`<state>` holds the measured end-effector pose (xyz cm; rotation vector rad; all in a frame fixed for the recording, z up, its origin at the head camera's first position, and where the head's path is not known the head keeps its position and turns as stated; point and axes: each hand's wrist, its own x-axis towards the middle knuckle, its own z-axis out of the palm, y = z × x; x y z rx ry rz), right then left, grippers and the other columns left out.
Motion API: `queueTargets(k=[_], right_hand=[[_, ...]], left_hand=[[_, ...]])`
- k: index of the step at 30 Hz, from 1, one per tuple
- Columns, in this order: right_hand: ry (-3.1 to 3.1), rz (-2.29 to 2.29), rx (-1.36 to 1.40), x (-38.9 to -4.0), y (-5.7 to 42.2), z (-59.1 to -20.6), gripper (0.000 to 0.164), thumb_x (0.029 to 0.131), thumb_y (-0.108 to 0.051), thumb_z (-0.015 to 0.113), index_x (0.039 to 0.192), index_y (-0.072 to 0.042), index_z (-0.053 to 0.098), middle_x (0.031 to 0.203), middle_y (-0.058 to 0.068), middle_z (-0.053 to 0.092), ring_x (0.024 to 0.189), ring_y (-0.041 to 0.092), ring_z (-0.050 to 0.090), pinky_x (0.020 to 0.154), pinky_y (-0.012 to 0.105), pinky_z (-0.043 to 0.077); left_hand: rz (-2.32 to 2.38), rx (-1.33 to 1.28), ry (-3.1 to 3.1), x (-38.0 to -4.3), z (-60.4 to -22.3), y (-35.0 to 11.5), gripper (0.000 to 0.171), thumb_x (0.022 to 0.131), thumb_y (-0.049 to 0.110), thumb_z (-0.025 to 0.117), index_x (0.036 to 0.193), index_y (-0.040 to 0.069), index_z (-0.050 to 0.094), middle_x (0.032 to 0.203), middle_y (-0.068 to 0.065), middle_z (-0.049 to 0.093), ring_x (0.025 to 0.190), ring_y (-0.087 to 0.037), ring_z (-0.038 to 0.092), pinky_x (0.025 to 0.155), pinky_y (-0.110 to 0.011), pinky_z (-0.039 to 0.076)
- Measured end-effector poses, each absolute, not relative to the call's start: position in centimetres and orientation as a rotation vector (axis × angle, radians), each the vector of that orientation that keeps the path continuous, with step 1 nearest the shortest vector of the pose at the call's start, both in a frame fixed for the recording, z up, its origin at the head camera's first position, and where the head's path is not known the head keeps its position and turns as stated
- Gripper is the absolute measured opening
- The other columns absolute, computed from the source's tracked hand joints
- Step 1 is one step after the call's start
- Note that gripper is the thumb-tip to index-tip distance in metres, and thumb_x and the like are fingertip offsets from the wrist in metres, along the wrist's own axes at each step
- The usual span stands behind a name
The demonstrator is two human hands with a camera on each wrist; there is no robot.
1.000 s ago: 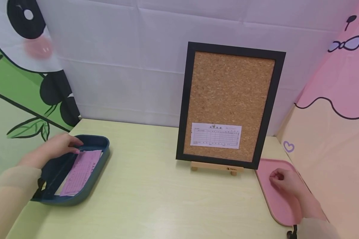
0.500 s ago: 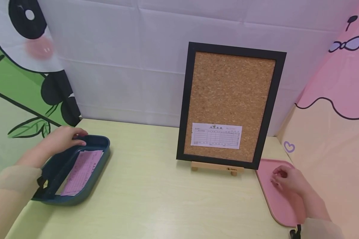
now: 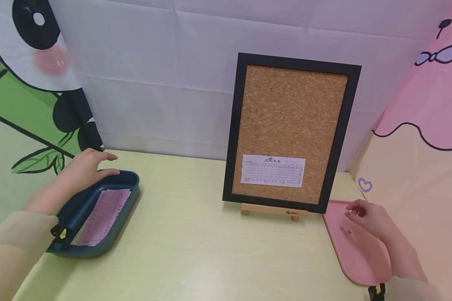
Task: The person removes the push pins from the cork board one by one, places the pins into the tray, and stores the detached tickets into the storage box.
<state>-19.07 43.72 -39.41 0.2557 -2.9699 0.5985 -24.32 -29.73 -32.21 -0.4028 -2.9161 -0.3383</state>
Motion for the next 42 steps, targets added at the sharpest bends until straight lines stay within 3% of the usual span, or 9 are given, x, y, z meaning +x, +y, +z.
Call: queueTargets(k=[5, 16, 23, 32, 42], right_hand=[[-2.924, 0.583, 0.264, -18.8, 43.3, -38.7, 0.018, 0.086, -0.018, 0.068, 0.098, -0.005, 0.065, 0.076, -0.002, 0.056, 0.065, -0.001, 0.043, 0.056, 0.019, 0.037], [-2.822, 0.602, 0.265, -17.7, 41.5, -36.5, 0.018, 0.086, -0.02, 0.069, 0.098, -0.007, 0.064, 0.076, -0.004, 0.054, 0.068, -0.001, 0.042, 0.053, 0.019, 0.035], [-2.742, 0.603, 0.231, -17.0, 39.8, -35.5, 0.017, 0.085, -0.019, 0.07, 0.097, -0.007, 0.065, 0.075, -0.002, 0.053, 0.068, -0.002, 0.041, 0.051, 0.018, 0.035], [-2.62, 0.637, 0.246, -16.6, 37.6, -34.8, 0.015, 0.082, -0.007, 0.069, 0.096, -0.007, 0.066, 0.073, -0.003, 0.053, 0.066, -0.004, 0.043, 0.058, 0.007, 0.038], [-2.5, 0.699, 0.23, -16.2, 34.9, -34.4, 0.018, 0.079, -0.006, 0.073, 0.096, -0.006, 0.067, 0.073, -0.012, 0.055, 0.067, -0.01, 0.045, 0.06, 0.006, 0.039]], left_hand=[[-0.365, -0.398, -2.886, -24.0, -31.8, -28.8, 0.046, 0.085, 0.025, 0.07, 0.12, -0.003, 0.06, 0.117, -0.025, 0.062, 0.118, -0.048, 0.04, 0.098, -0.066, 0.025], [-0.468, -0.335, -2.758, -22.7, -31.5, -26.6, 0.043, 0.084, 0.024, 0.072, 0.116, -0.002, 0.062, 0.115, -0.024, 0.06, 0.112, -0.044, 0.043, 0.087, -0.063, 0.033], [-0.504, -0.365, -2.671, -21.5, -31.3, -24.1, 0.039, 0.083, 0.023, 0.073, 0.113, 0.0, 0.064, 0.112, -0.023, 0.063, 0.111, -0.043, 0.045, 0.093, -0.061, 0.034], [-0.574, -0.383, -2.58, -20.3, -31.6, -21.6, 0.037, 0.082, 0.021, 0.074, 0.111, 0.001, 0.065, 0.107, -0.02, 0.066, 0.112, -0.04, 0.046, 0.09, -0.061, 0.036], [-0.647, -0.436, -2.522, -19.7, -32.7, -19.5, 0.044, 0.082, 0.022, 0.074, 0.117, 0.0, 0.061, 0.114, -0.02, 0.063, 0.115, -0.038, 0.045, 0.094, -0.057, 0.036]])
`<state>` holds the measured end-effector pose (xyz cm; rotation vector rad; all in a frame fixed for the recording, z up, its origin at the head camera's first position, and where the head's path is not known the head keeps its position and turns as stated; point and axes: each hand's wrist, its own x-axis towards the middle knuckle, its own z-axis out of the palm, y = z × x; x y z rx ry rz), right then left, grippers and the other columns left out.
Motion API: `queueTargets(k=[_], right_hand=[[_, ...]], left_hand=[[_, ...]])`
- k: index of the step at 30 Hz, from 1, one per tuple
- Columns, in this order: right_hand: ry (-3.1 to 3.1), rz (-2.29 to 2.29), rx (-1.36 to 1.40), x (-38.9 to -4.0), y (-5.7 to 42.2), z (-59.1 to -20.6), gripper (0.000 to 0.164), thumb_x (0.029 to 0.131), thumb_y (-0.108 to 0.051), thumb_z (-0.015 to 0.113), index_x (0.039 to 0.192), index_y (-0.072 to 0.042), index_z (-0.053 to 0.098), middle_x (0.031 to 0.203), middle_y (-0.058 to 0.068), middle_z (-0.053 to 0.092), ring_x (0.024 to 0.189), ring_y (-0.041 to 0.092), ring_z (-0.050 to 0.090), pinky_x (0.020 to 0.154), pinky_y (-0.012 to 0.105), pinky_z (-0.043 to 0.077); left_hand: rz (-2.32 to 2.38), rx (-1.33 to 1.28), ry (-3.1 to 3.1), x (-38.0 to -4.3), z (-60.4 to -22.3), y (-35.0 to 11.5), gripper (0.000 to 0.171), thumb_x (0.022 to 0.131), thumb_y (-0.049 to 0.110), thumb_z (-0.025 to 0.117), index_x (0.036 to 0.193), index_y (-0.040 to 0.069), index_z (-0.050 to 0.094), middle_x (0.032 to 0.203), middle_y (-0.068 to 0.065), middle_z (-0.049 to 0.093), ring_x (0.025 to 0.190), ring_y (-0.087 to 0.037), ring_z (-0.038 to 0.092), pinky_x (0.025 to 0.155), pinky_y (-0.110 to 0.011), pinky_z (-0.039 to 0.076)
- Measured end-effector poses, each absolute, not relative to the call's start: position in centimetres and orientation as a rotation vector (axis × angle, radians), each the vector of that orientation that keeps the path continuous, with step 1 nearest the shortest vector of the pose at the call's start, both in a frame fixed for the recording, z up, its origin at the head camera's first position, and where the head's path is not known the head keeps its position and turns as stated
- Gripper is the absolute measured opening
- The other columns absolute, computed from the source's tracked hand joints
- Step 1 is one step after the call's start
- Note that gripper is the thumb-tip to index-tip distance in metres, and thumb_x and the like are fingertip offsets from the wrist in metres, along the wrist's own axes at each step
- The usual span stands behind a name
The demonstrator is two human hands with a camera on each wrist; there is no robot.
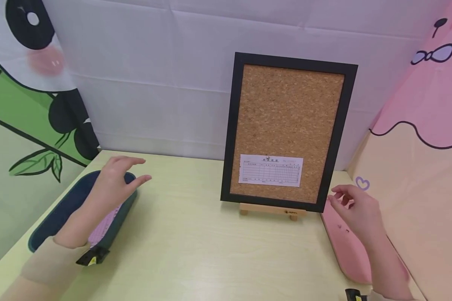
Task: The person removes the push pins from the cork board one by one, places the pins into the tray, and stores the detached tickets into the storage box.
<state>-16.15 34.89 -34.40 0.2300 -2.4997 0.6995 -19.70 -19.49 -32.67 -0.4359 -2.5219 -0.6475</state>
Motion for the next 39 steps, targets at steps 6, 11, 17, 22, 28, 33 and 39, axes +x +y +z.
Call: queueTargets(k=[6, 11, 17, 22, 28, 33, 39], right_hand=[[-2.461, 0.72, 0.181, -16.0, 33.1, -34.5, 0.02, 0.081, -0.008, 0.073, 0.099, -0.007, 0.066, 0.077, -0.006, 0.054, 0.067, -0.008, 0.045, 0.06, 0.004, 0.038], [-2.354, 0.812, 0.143, -16.3, 31.6, -34.9, 0.023, 0.079, -0.003, 0.074, 0.101, -0.004, 0.067, 0.078, -0.013, 0.053, 0.071, -0.008, 0.047, 0.064, 0.002, 0.04], [-2.272, 0.901, 0.104, -16.8, 30.1, -35.6, 0.025, 0.079, -0.001, 0.073, 0.103, -0.002, 0.066, 0.081, -0.016, 0.056, 0.074, -0.006, 0.05, 0.067, 0.002, 0.041], [-2.268, 0.87, 0.107, -17.1, 29.1, -36.3, 0.025, 0.08, -0.004, 0.073, 0.103, -0.003, 0.065, 0.084, -0.002, 0.061, 0.073, -0.007, 0.049, 0.067, 0.002, 0.04], [-2.18, 0.895, 0.219, -17.6, 27.9, -37.0, 0.025, 0.077, 0.003, 0.073, 0.1, 0.003, 0.063, 0.082, 0.005, 0.062, 0.071, -0.009, 0.049, 0.069, 0.002, 0.04], [-2.093, 0.918, 0.336, -18.3, 27.2, -37.4, 0.026, 0.075, 0.009, 0.072, 0.098, 0.007, 0.063, 0.082, 0.01, 0.063, 0.072, -0.005, 0.051, 0.068, 0.003, 0.042], [-2.084, 0.893, 0.354, -18.9, 26.3, -38.1, 0.024, 0.075, 0.006, 0.073, 0.098, 0.003, 0.065, 0.078, 0.008, 0.063, 0.068, 0.002, 0.05, 0.064, 0.005, 0.041]], left_hand=[[-0.707, -0.447, -2.514, -19.3, -32.7, -17.9, 0.047, 0.082, 0.022, 0.074, 0.121, 0.001, 0.058, 0.119, -0.018, 0.061, 0.118, -0.036, 0.044, 0.097, -0.055, 0.036], [-0.758, -0.485, -2.466, -19.0, -32.8, -16.5, 0.047, 0.081, 0.022, 0.075, 0.121, 0.002, 0.059, 0.119, -0.016, 0.062, 0.117, -0.034, 0.046, 0.097, -0.053, 0.036], [-0.817, -0.514, -2.461, -18.8, -33.3, -14.9, 0.049, 0.082, 0.025, 0.074, 0.124, 0.004, 0.057, 0.123, -0.012, 0.061, 0.119, -0.032, 0.046, 0.098, -0.052, 0.036], [-0.86, -0.537, -2.445, -18.8, -33.7, -13.7, 0.052, 0.081, 0.028, 0.075, 0.124, 0.005, 0.057, 0.126, -0.011, 0.059, 0.121, -0.03, 0.045, 0.101, -0.049, 0.035], [-0.935, -0.554, -2.397, -19.0, -34.5, -12.1, 0.048, 0.081, 0.025, 0.075, 0.122, 0.005, 0.058, 0.128, -0.011, 0.057, 0.123, -0.028, 0.043, 0.104, -0.044, 0.035], [-0.991, -0.563, -2.38, -19.2, -35.1, -10.7, 0.049, 0.082, 0.025, 0.075, 0.123, 0.006, 0.057, 0.131, -0.01, 0.053, 0.125, -0.027, 0.041, 0.104, -0.043, 0.037], [-1.072, -0.585, -2.393, -19.5, -35.5, -9.4, 0.051, 0.082, 0.026, 0.074, 0.126, 0.007, 0.055, 0.135, -0.01, 0.049, 0.128, -0.027, 0.038, 0.104, -0.044, 0.036]])
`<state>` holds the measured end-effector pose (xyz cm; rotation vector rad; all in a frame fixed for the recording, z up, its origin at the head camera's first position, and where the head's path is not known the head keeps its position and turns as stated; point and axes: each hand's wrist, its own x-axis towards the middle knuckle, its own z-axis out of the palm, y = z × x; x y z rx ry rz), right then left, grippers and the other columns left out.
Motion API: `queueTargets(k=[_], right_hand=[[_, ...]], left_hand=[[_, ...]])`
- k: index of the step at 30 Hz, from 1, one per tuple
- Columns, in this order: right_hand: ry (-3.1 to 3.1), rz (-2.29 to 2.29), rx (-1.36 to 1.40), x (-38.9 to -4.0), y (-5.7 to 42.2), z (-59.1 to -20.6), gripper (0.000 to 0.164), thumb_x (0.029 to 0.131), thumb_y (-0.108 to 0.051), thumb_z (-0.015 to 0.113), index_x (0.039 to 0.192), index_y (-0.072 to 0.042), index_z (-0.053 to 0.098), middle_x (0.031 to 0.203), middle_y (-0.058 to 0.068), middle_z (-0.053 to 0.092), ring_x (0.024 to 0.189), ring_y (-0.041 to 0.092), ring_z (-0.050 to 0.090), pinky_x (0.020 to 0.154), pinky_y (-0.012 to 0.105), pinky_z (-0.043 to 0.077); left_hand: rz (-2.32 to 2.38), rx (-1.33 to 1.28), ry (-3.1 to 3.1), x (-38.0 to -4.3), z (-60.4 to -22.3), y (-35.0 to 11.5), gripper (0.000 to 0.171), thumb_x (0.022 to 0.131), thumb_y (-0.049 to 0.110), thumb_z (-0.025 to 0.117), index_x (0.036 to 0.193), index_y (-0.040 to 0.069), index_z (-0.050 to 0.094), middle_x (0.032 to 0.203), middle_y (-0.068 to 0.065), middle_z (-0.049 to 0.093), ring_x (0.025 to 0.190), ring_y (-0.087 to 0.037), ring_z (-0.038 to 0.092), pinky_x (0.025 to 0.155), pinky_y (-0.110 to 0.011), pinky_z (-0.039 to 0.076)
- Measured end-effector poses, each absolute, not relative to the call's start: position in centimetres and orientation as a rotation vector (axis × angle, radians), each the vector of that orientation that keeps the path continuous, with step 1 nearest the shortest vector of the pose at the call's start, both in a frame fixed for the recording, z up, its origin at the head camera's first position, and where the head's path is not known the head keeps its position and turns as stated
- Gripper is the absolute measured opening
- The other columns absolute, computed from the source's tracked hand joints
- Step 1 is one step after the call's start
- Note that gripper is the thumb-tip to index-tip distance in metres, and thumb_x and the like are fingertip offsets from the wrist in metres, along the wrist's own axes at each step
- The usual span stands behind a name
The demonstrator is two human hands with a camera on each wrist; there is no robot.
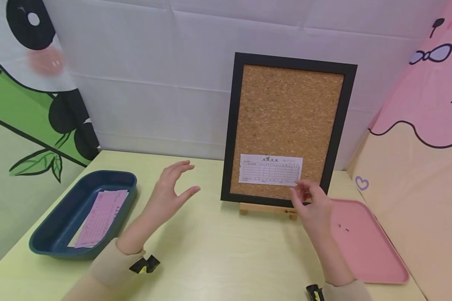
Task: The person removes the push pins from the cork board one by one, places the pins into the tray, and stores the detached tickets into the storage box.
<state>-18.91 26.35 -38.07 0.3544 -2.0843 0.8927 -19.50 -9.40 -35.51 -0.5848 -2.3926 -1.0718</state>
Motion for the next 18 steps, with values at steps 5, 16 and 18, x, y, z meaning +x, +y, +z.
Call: queueTargets(k=[5, 16, 18], right_hand=[[-2.079, 0.909, 0.375, -19.4, 25.6, -38.6, 0.024, 0.076, 0.004, 0.073, 0.099, 0.002, 0.065, 0.079, 0.01, 0.064, 0.068, 0.006, 0.051, 0.066, 0.006, 0.043], [-2.027, 0.979, 0.426, -20.6, 24.2, -39.0, 0.024, 0.076, 0.006, 0.073, 0.098, 0.002, 0.065, 0.085, 0.013, 0.066, 0.071, 0.017, 0.057, 0.069, 0.01, 0.047], [-2.024, 0.991, 0.425, -20.9, 24.0, -39.0, 0.024, 0.076, 0.007, 0.073, 0.098, 0.003, 0.065, 0.086, 0.014, 0.067, 0.073, 0.019, 0.058, 0.071, 0.01, 0.047]], left_hand=[[-1.151, -0.581, -2.39, -19.9, -36.0, -8.5, 0.05, 0.082, 0.026, 0.074, 0.126, 0.009, 0.055, 0.137, -0.009, 0.047, 0.13, -0.027, 0.037, 0.104, -0.046, 0.037], [-1.293, -0.572, -2.444, -20.9, -37.5, -5.8, 0.056, 0.083, 0.031, 0.072, 0.132, 0.015, 0.05, 0.144, -0.008, 0.039, 0.135, -0.027, 0.031, 0.106, -0.05, 0.034], [-1.308, -0.562, -2.46, -21.2, -37.8, -5.3, 0.057, 0.083, 0.032, 0.072, 0.133, 0.016, 0.049, 0.146, -0.007, 0.037, 0.136, -0.026, 0.03, 0.106, -0.049, 0.033]])
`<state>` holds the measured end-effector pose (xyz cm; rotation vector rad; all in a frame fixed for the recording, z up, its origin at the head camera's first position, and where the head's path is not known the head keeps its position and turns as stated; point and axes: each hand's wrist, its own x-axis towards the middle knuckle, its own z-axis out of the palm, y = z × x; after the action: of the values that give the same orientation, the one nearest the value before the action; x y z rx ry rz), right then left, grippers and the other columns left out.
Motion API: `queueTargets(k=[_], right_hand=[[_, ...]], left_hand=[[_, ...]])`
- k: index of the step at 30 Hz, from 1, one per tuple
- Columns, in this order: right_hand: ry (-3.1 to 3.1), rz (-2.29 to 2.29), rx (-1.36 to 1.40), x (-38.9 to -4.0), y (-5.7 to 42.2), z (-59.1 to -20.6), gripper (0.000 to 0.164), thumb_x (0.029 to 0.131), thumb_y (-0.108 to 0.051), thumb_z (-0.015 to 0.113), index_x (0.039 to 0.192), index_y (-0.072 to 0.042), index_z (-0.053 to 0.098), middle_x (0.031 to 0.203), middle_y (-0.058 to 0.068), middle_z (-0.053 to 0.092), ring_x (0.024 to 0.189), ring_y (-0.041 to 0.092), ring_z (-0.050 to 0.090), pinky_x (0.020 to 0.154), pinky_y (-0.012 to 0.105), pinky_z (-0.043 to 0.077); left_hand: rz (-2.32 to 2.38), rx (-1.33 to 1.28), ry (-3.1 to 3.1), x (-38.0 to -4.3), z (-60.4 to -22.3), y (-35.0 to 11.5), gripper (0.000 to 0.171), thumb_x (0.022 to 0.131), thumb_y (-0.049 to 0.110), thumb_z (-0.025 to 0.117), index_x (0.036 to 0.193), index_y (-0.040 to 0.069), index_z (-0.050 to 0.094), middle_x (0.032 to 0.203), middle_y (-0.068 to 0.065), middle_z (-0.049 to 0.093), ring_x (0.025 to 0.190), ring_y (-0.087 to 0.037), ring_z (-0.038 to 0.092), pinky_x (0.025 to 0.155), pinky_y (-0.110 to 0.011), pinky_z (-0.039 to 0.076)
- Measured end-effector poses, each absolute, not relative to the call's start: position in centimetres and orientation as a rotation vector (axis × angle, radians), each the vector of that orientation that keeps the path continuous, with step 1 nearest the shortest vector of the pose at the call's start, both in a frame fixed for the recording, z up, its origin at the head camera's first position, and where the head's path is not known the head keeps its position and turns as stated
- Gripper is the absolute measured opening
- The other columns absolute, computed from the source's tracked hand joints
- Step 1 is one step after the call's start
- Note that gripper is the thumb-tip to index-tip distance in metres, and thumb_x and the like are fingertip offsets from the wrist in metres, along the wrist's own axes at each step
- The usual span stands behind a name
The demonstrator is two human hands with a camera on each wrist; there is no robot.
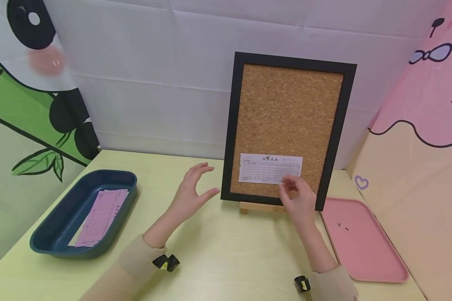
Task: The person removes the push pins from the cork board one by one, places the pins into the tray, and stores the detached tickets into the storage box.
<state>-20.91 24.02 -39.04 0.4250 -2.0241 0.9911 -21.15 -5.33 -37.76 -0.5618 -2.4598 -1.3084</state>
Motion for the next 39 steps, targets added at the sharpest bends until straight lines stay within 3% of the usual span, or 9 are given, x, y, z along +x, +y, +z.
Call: queueTargets(k=[7, 14, 19, 25, 32, 39], right_hand=[[-2.049, 0.983, 0.409, -21.9, 23.4, -39.1, 0.022, 0.077, 0.006, 0.072, 0.097, 0.005, 0.063, 0.089, 0.015, 0.067, 0.077, 0.024, 0.063, 0.074, 0.011, 0.048], [-2.075, 1.004, 0.389, -23.1, 22.7, -38.9, 0.022, 0.078, 0.003, 0.072, 0.099, 0.004, 0.065, 0.091, 0.015, 0.068, 0.079, 0.027, 0.065, 0.073, 0.021, 0.052], [-2.117, 0.996, 0.355, -23.8, 22.3, -38.7, 0.02, 0.08, -0.002, 0.073, 0.098, 0.001, 0.065, 0.091, 0.013, 0.068, 0.078, 0.024, 0.066, 0.07, 0.013, 0.05], [-2.153, 0.976, 0.336, -24.7, 21.9, -38.4, 0.02, 0.082, -0.007, 0.072, 0.099, -0.001, 0.064, 0.09, 0.011, 0.068, 0.077, 0.02, 0.065, 0.069, 0.017, 0.051], [-2.143, 0.97, 0.346, -25.4, 21.8, -38.0, 0.019, 0.083, -0.008, 0.071, 0.099, 0.0, 0.064, 0.087, 0.011, 0.067, 0.073, 0.018, 0.062, 0.064, 0.006, 0.043], [-2.124, 0.941, 0.358, -26.0, 21.6, -37.9, 0.021, 0.083, -0.007, 0.071, 0.101, -0.001, 0.064, 0.082, 0.01, 0.066, 0.066, 0.016, 0.057, 0.058, 0.01, 0.04]], left_hand=[[-1.366, -0.546, -2.488, -22.0, -38.2, -3.9, 0.061, 0.083, 0.033, 0.072, 0.134, 0.013, 0.047, 0.147, -0.009, 0.034, 0.136, -0.028, 0.03, 0.107, -0.05, 0.032], [-1.401, -0.556, -2.49, -23.2, -38.4, -2.5, 0.063, 0.084, 0.034, 0.071, 0.137, 0.013, 0.045, 0.147, -0.011, 0.033, 0.136, -0.029, 0.031, 0.107, -0.049, 0.031], [-1.411, -0.56, -2.488, -23.8, -38.4, -1.5, 0.064, 0.084, 0.034, 0.071, 0.137, 0.014, 0.044, 0.147, -0.013, 0.032, 0.136, -0.03, 0.031, 0.107, -0.049, 0.032], [-1.412, -0.538, -2.495, -24.5, -37.8, -0.3, 0.063, 0.084, 0.031, 0.072, 0.138, 0.017, 0.042, 0.15, -0.015, 0.027, 0.137, -0.033, 0.029, 0.105, -0.051, 0.034], [-1.415, -0.528, -2.478, -25.5, -37.5, 0.7, 0.063, 0.084, 0.029, 0.072, 0.138, 0.017, 0.042, 0.151, -0.015, 0.022, 0.137, -0.033, 0.026, 0.104, -0.049, 0.037], [-1.412, -0.527, -2.455, -26.3, -37.4, 1.3, 0.06, 0.084, 0.028, 0.072, 0.136, 0.018, 0.043, 0.152, -0.02, 0.019, 0.137, -0.035, 0.025, 0.103, -0.051, 0.037]])
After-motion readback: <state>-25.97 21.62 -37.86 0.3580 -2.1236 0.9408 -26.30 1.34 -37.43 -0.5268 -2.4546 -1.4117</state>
